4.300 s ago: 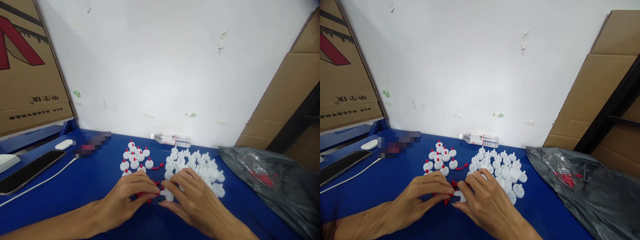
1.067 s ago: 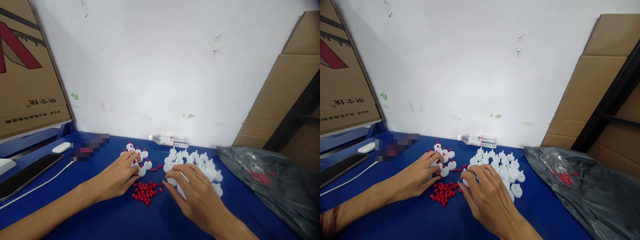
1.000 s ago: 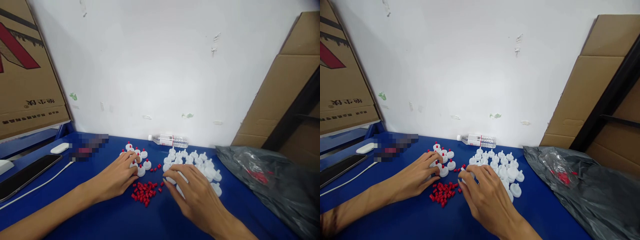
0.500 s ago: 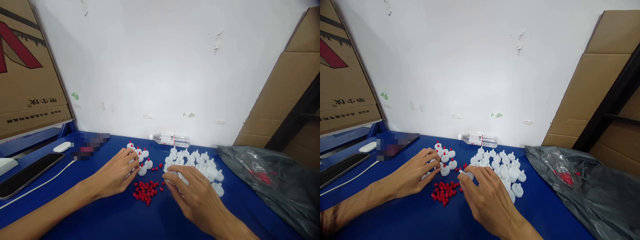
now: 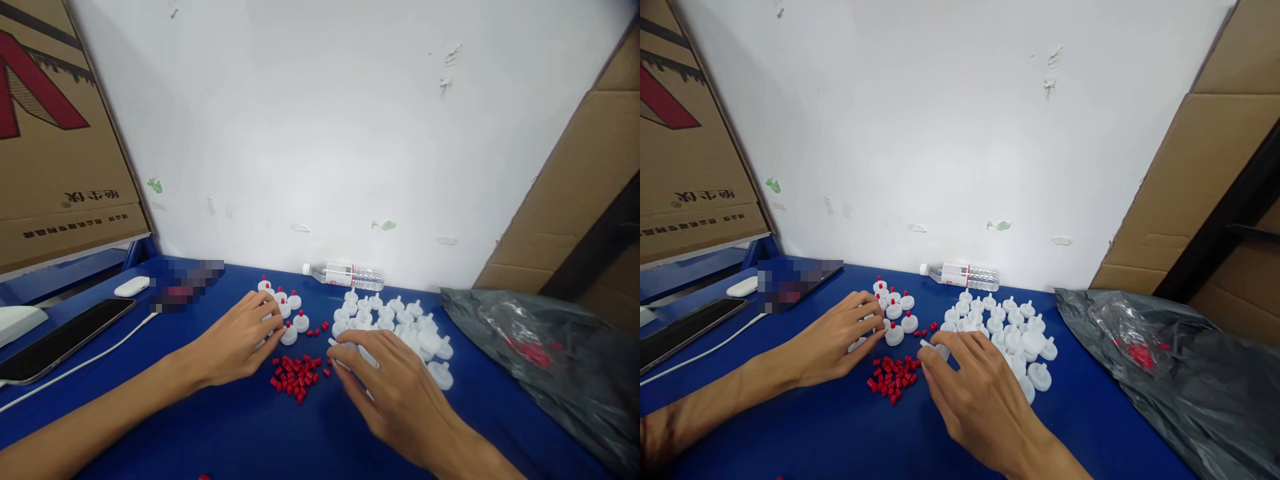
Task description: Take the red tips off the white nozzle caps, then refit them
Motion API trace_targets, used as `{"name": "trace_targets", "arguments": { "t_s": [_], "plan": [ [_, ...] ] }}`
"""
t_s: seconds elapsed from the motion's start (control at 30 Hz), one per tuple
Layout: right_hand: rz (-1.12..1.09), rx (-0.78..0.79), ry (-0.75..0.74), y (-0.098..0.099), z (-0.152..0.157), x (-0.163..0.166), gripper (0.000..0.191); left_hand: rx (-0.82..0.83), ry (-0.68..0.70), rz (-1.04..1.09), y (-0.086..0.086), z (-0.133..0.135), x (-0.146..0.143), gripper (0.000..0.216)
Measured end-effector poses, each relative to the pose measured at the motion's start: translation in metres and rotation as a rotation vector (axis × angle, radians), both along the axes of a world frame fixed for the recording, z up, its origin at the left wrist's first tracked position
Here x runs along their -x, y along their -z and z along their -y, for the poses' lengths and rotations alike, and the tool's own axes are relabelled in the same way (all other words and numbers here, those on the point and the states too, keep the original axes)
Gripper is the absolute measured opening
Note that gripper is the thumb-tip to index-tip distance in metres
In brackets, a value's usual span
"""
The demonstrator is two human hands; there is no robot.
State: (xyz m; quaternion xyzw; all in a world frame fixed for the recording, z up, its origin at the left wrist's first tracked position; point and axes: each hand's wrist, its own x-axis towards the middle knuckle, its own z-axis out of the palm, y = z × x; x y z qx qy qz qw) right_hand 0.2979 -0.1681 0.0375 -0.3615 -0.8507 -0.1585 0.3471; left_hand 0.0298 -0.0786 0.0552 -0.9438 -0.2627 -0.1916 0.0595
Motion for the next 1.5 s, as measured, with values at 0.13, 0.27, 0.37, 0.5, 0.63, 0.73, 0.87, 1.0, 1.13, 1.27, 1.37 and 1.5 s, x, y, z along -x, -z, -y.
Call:
{"name": "trace_targets", "arguments": {
  "t_s": [0.13, 0.27, 0.37, 0.5, 0.63, 0.73, 0.87, 1.0, 1.13, 1.27, 1.37, 1.5],
  "plan": [
    [0.001, -0.004, -0.005, -0.001, 0.000, 0.000, 0.020, 0.019, 0.083, -0.017, -0.012, 0.005, 0.005, 0.033],
    [0.002, -0.009, -0.014, -0.002, 0.000, 0.002, 0.020, 0.030, 0.229, -0.115, -0.017, 0.017, 0.007, 0.031],
    [-0.007, -0.001, -0.022, -0.003, 0.000, 0.003, 0.020, 0.010, 0.289, -0.247, -0.009, 0.031, 0.006, 0.023],
    [0.003, 0.014, -0.028, -0.001, 0.001, 0.003, 0.019, -0.061, 0.249, -0.390, 0.009, 0.049, 0.017, 0.030],
    [0.039, 0.028, -0.038, 0.002, 0.002, 0.004, 0.018, -0.124, 0.209, -0.346, 0.025, 0.058, 0.035, 0.025],
    [0.046, 0.039, -0.032, 0.003, 0.002, 0.005, 0.018, -0.121, 0.184, -0.421, 0.032, 0.059, 0.038, 0.021],
    [0.051, 0.015, -0.021, 0.003, 0.001, 0.004, 0.019, -0.186, 0.201, -0.359, 0.034, 0.052, 0.027, 0.033],
    [0.039, 0.013, -0.031, 0.002, 0.000, 0.002, 0.027, -0.262, 0.182, -0.107, 0.021, 0.035, 0.008, 0.039],
    [-0.023, -0.054, -0.054, 0.000, 0.002, 0.003, 0.039, -0.211, 0.120, 0.060, 0.004, 0.015, -0.012, 0.045],
    [-0.054, -0.095, -0.094, -0.001, 0.004, 0.005, 0.038, -0.031, 0.044, 0.253, 0.005, 0.005, -0.023, 0.046],
    [-0.047, -0.090, -0.098, -0.001, 0.002, 0.005, 0.035, 0.148, 0.066, 0.381, 0.015, 0.008, -0.023, 0.043],
    [-0.017, -0.062, -0.099, 0.001, -0.001, 0.006, 0.033, 0.295, 0.077, 0.468, 0.023, 0.017, -0.019, 0.034]
  ]
}}
